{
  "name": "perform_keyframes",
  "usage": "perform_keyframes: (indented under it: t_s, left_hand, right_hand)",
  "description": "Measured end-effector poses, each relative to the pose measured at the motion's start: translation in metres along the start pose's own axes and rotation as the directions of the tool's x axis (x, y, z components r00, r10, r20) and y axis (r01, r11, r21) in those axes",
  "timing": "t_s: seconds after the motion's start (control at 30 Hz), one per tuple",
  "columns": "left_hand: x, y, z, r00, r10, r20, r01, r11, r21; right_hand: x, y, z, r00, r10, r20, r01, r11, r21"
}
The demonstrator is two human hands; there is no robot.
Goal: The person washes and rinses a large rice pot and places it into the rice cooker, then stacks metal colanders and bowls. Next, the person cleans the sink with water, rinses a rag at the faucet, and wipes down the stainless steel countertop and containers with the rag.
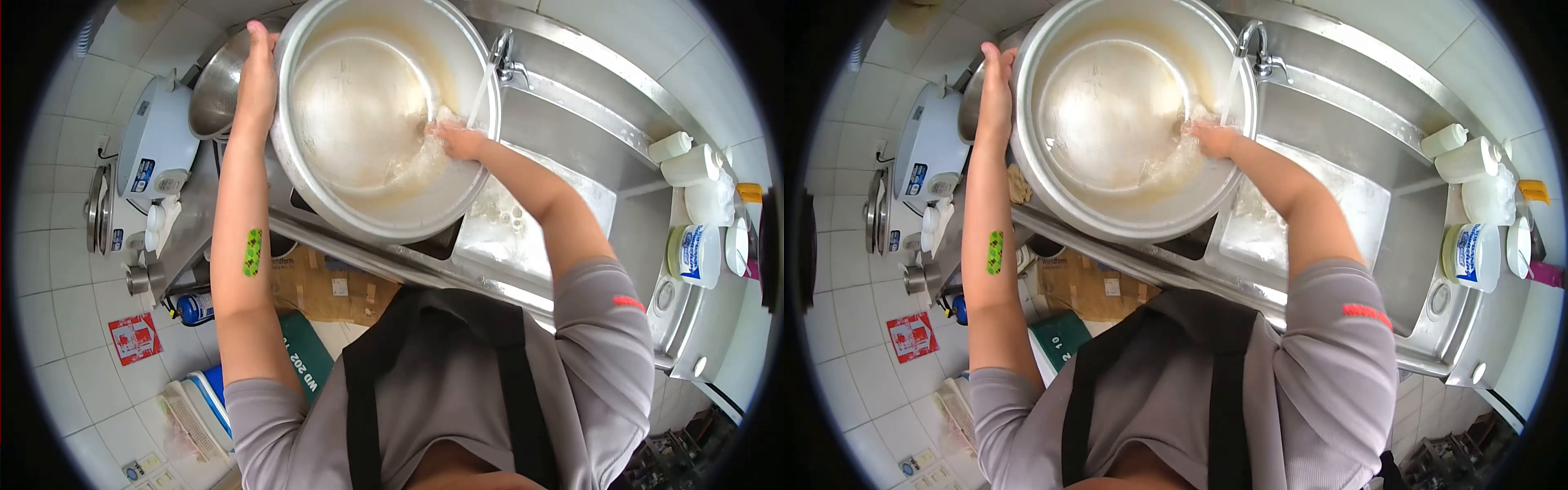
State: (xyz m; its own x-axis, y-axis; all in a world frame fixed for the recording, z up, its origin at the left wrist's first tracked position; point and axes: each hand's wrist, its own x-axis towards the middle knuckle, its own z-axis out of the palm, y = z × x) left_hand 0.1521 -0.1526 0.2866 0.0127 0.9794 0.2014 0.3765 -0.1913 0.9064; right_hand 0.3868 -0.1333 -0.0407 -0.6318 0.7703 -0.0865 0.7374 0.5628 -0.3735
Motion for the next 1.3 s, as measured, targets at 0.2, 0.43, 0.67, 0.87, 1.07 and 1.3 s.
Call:
perform_keyframes:
  t_s: [0.2,0.43,0.67,0.87,1.07,1.3]
  left_hand:
    - [0.009,-0.011,-0.003,1.0,-0.026,0.007,0.026,0.999,-0.043]
    - [0.018,-0.014,-0.001,0.998,-0.056,0.023,0.057,0.997,-0.053]
    - [0.001,0.011,0.006,0.999,-0.043,0.029,0.044,0.999,-0.018]
    - [-0.023,0.05,0.04,0.973,0.125,0.195,-0.112,0.991,-0.076]
    - [-0.042,0.097,0.092,0.878,0.368,0.306,-0.349,0.93,-0.115]
    - [-0.07,0.147,0.126,0.922,0.246,0.299,-0.325,0.912,0.251]
  right_hand:
    - [0.05,-0.031,0.045,0.738,0.611,-0.288,-0.432,0.755,0.494]
    - [0.073,-0.218,-0.033,0.794,0.312,0.521,-0.134,-0.747,0.652]
    - [0.063,-0.161,-0.175,0.848,0.469,-0.247,0.471,-0.456,0.755]
    - [-0.02,-0.01,-0.091,0.557,0.826,-0.085,0.221,-0.049,0.974]
    - [-0.078,0.082,-0.077,-0.104,0.935,-0.338,-0.064,0.333,0.941]
    - [-0.047,0.213,-0.051,0.295,0.857,-0.422,-0.373,0.51,0.775]
